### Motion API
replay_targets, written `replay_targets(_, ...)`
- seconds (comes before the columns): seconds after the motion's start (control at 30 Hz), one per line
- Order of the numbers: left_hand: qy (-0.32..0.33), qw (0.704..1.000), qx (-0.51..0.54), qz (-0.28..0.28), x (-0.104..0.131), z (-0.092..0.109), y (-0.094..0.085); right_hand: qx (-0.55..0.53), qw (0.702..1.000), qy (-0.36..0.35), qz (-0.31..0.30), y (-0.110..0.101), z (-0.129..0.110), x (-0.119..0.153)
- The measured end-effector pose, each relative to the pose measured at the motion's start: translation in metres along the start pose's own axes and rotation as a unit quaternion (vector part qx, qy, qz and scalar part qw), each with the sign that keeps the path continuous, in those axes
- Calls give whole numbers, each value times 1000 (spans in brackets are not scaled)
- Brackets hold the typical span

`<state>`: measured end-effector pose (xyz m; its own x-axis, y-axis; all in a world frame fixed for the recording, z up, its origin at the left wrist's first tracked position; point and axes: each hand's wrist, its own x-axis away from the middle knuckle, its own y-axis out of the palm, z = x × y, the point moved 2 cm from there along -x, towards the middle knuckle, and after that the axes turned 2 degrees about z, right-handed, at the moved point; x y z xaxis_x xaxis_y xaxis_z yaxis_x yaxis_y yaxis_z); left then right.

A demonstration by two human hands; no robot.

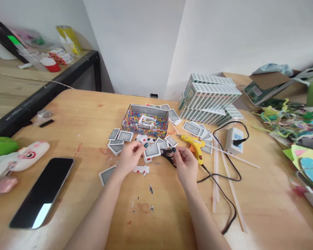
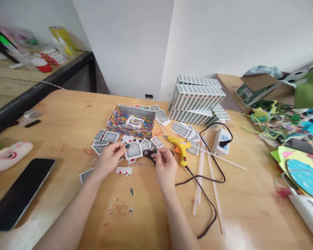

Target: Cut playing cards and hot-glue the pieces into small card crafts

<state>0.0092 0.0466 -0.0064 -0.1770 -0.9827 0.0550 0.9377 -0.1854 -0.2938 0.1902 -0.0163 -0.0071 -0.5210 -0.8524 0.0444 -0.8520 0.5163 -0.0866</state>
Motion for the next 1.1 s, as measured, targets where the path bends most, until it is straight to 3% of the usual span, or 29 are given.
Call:
replay_targets(0.17, -4, 993, -36, 111, -6, -7, -16, 46, 997, -45, 41, -6, -2, -2)
replay_targets(0.27, 0, 992, -52, 116, -6, -7, -20, 94, 992, -69, 50, -8, -1, -3)
replay_targets(0.37, 10, 996, -63, 61, -2, -2, -17, 114, 989, -76, 52, -7, 1, -3)
replay_targets(0.5, 52, 985, -149, -70, 5, 6, -6, 124, 988, -86, 44, -6, 4, -5)
replay_targets(0.57, 61, 973, -202, -88, 7, 6, -4, 154, 982, -96, 44, -7, 5, -5)
replay_targets(0.7, 60, 970, -235, 20, 4, 2, -15, 225, 964, -132, 56, -9, 6, -7)
replay_targets(0.83, 54, 951, -274, 130, 0, -2, -28, 314, 920, -223, 71, -9, 3, -6)
replay_targets(0.93, 75, 943, -288, 150, 0, -1, -24, 388, 880, -273, 33, -5, 5, -4)
replay_targets(1.1, 116, 933, -307, 148, 6, 3, -11, 505, 827, -245, -19, 2, 13, -3)
